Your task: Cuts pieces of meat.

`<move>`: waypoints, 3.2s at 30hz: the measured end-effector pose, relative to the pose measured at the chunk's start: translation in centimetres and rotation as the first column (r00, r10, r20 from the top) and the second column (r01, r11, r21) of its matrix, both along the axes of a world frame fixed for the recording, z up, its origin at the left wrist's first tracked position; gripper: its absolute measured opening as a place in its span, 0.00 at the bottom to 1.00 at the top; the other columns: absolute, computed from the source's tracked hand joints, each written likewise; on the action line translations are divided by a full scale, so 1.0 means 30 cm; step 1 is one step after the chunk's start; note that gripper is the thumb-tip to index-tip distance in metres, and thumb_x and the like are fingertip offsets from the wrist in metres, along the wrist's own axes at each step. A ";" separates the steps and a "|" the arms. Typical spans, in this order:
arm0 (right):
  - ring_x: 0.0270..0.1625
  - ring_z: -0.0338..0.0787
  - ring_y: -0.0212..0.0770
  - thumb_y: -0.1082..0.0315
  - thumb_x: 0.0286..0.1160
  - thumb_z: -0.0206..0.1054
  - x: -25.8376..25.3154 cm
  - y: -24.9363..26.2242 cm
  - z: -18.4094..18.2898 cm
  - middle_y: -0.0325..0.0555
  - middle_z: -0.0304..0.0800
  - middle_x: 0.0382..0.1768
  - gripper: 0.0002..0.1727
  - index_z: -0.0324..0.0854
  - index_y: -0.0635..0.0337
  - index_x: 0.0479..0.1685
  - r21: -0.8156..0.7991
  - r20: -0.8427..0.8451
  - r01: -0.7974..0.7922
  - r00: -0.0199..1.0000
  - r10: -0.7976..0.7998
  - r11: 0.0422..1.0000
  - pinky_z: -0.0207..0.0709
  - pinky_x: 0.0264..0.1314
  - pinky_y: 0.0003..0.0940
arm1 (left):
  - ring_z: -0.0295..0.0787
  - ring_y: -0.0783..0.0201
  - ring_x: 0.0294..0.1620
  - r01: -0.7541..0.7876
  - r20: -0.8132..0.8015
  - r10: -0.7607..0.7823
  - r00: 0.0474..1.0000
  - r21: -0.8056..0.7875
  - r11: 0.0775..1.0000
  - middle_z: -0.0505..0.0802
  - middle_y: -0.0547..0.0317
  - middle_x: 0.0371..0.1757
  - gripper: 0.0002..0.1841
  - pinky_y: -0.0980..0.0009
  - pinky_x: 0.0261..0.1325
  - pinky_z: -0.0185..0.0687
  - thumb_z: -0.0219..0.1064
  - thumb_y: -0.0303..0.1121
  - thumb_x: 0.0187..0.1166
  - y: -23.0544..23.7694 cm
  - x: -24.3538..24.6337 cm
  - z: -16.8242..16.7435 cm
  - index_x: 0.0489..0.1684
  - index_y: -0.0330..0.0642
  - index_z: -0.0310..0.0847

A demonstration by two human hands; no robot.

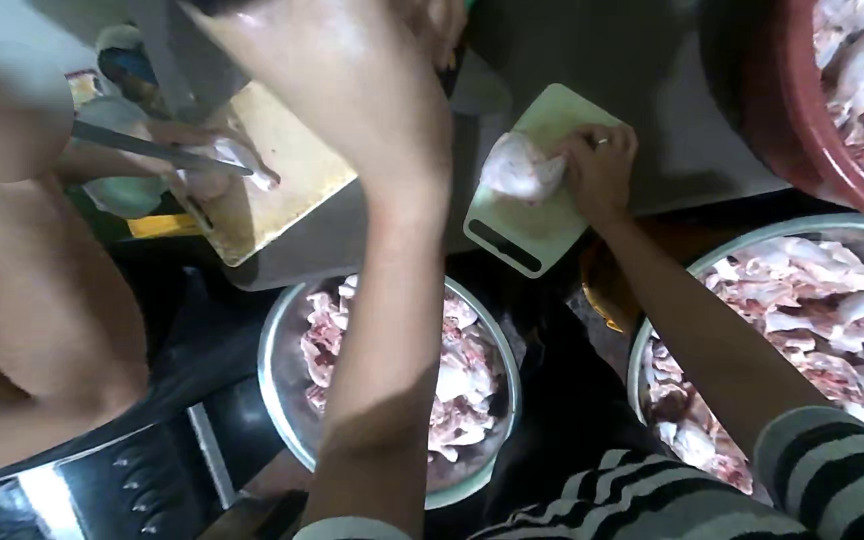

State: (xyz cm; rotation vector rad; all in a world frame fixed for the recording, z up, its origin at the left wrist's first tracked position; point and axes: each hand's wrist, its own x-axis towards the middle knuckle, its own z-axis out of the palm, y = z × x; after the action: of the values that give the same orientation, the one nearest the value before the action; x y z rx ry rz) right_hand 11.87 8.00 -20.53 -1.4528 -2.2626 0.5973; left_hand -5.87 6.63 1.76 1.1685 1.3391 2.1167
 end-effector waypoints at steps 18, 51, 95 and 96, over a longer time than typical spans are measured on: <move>0.72 0.80 0.69 0.67 0.90 0.55 0.005 -0.005 0.035 0.62 0.86 0.64 0.16 0.88 0.58 0.59 -0.002 -0.052 0.011 0.999 -0.011 1.000 0.51 0.85 0.71 | 0.61 0.75 0.06 0.015 0.111 -0.030 0.993 0.134 0.991 0.64 0.73 0.06 0.22 0.77 0.12 0.64 0.45 0.29 0.92 -0.145 0.055 -0.072 0.17 0.53 0.60; 0.82 0.71 0.69 0.62 0.69 0.78 -0.165 -0.057 0.287 0.69 0.74 0.79 0.45 0.62 0.63 0.89 -0.488 0.057 -0.202 0.963 0.262 0.849 0.51 0.85 0.73 | 0.66 0.77 0.06 -0.024 0.268 0.046 0.962 -0.087 0.996 0.69 0.76 0.06 0.26 0.81 0.13 0.68 0.42 0.37 0.93 -0.659 0.169 0.054 0.13 0.58 0.68; 0.43 0.91 0.26 0.64 0.83 0.67 0.048 -0.500 0.829 0.32 0.91 0.45 0.13 0.82 0.51 0.62 -0.278 -0.840 -0.476 0.542 0.029 0.834 0.88 0.46 0.24 | 0.65 0.76 0.11 0.339 0.189 -0.287 0.939 -0.372 0.864 0.81 0.64 0.21 0.15 0.82 0.14 0.63 0.60 0.36 0.88 -0.783 0.100 0.106 0.68 0.50 0.84; 0.42 0.91 0.27 0.64 0.83 0.66 0.056 -0.491 0.826 0.33 0.91 0.44 0.12 0.82 0.51 0.61 -0.289 -0.829 -0.460 0.560 0.021 0.840 0.88 0.44 0.25 | 0.63 0.76 0.10 0.323 0.168 -0.279 0.946 -0.396 0.860 0.82 0.63 0.23 0.15 0.81 0.12 0.62 0.60 0.36 0.89 -0.774 0.096 0.106 0.69 0.51 0.84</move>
State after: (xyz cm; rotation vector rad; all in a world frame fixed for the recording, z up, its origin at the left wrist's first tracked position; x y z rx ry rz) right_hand 13.54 -6.74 4.24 -0.7114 -1.5902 1.6370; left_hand -2.98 -16.60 4.94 0.9929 1.3695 1.5469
